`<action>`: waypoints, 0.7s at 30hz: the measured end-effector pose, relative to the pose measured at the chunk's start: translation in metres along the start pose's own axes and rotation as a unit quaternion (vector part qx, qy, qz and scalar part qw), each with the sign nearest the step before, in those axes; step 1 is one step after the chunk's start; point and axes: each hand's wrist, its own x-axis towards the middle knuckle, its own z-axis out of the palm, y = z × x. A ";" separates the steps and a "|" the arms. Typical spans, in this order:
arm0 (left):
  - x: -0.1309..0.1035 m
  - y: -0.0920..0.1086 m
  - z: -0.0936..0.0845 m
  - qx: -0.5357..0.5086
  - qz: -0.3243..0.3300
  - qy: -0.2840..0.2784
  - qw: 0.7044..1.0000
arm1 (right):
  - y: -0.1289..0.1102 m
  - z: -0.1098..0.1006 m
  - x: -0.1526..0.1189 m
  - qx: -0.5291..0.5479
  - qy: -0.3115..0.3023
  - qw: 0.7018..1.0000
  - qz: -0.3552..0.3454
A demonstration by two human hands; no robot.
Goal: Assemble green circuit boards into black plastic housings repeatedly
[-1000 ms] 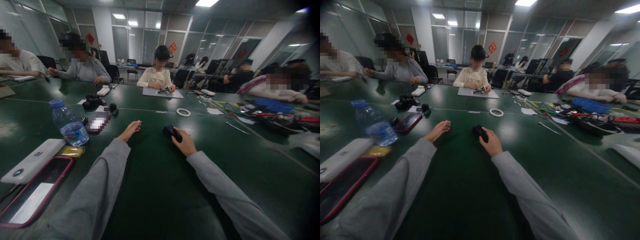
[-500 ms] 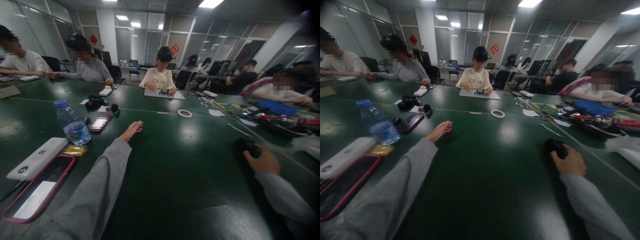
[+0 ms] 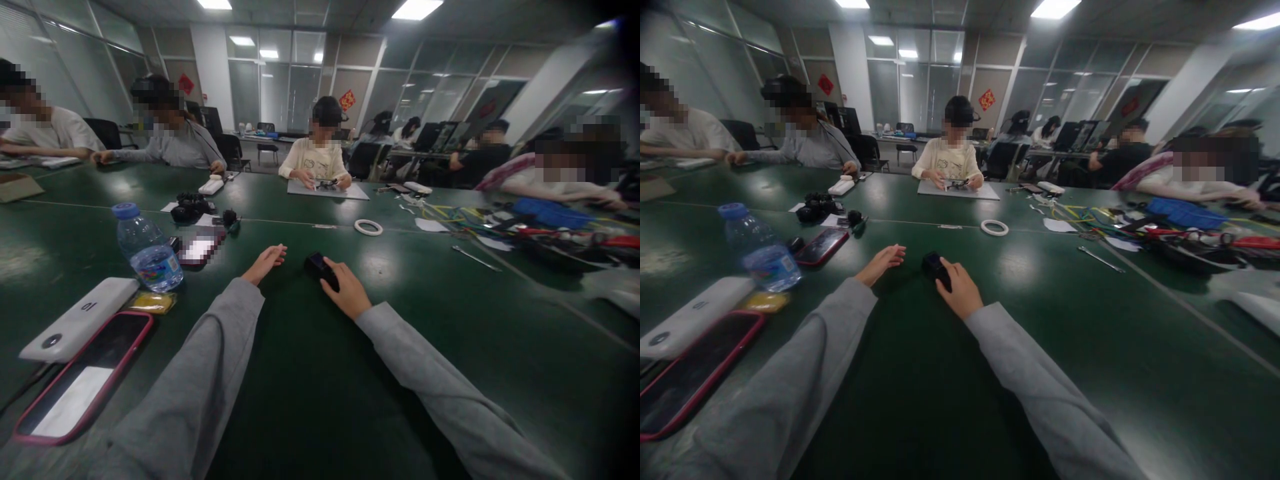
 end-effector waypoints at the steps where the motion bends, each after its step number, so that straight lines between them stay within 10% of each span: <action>1: 0.000 0.000 0.000 -0.001 0.001 0.001 1.000 | -0.012 0.003 0.002 0.009 -0.015 1.000 -0.017; 15: 0.002 -0.004 -0.003 -0.008 0.006 -0.011 1.000 | -0.039 0.006 0.003 0.050 -0.043 0.997 -0.043; 21: 0.003 -0.004 -0.003 -0.001 0.000 -0.010 1.000 | -0.042 -0.005 0.004 0.097 0.110 0.989 -0.037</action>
